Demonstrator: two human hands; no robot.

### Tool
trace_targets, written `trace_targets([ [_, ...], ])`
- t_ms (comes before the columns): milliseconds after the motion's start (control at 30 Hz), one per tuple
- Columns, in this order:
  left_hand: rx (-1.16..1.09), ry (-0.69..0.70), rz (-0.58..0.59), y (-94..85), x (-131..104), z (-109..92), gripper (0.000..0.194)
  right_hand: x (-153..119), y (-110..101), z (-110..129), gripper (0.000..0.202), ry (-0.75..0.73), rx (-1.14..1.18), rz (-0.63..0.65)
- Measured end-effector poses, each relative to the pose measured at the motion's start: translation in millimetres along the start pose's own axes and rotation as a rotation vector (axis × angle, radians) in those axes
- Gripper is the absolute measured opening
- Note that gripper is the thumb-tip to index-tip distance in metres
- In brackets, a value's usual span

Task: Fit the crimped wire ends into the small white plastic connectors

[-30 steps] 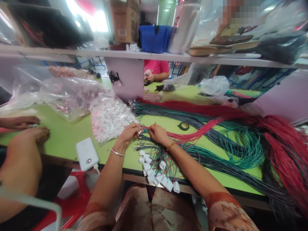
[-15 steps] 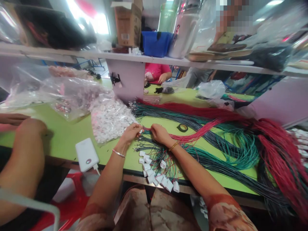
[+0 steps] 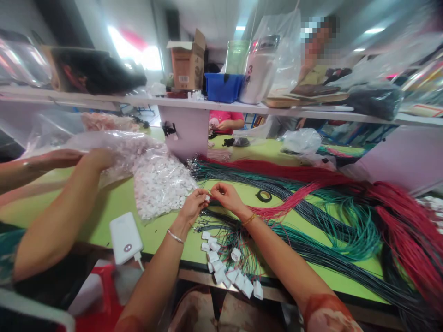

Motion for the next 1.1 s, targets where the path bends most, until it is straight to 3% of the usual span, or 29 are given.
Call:
trace_targets([
  [233,-0.114,-0.026,0.05,2.5,-1,2,0.02,-18,-11,-5,0.02,0.069,-0.047,-0.054],
  [467,-0.115,-0.033,0.068,3.2,-1,2,0.019,-21,-12,-10,0.026,0.091,-0.04,0.0],
  [733,0.077,0.11,0.004,6.0,0,9,0.024,-21,2,-26,0.032,0.221,0.032,-0.039],
  [933,0.071,0.101,-0.059,8.8,1,15,0.022,-26,3,-22,0.028,0.033,-0.189,-0.082],
  [1100,0.121,0.139,-0.107,9.1,2,15,0.021,-22,3,-18,0.033,0.054,-0.147,-0.028],
])
Point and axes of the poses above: each hand's wrist, its own x-axis towards the middle knuckle, its own y-axis out of the palm, z = x × y, the point moved 1 cm from there along x, towards the middle knuckle, and after that the axes turned 7 degrees about -z, right-handed, at the moved point
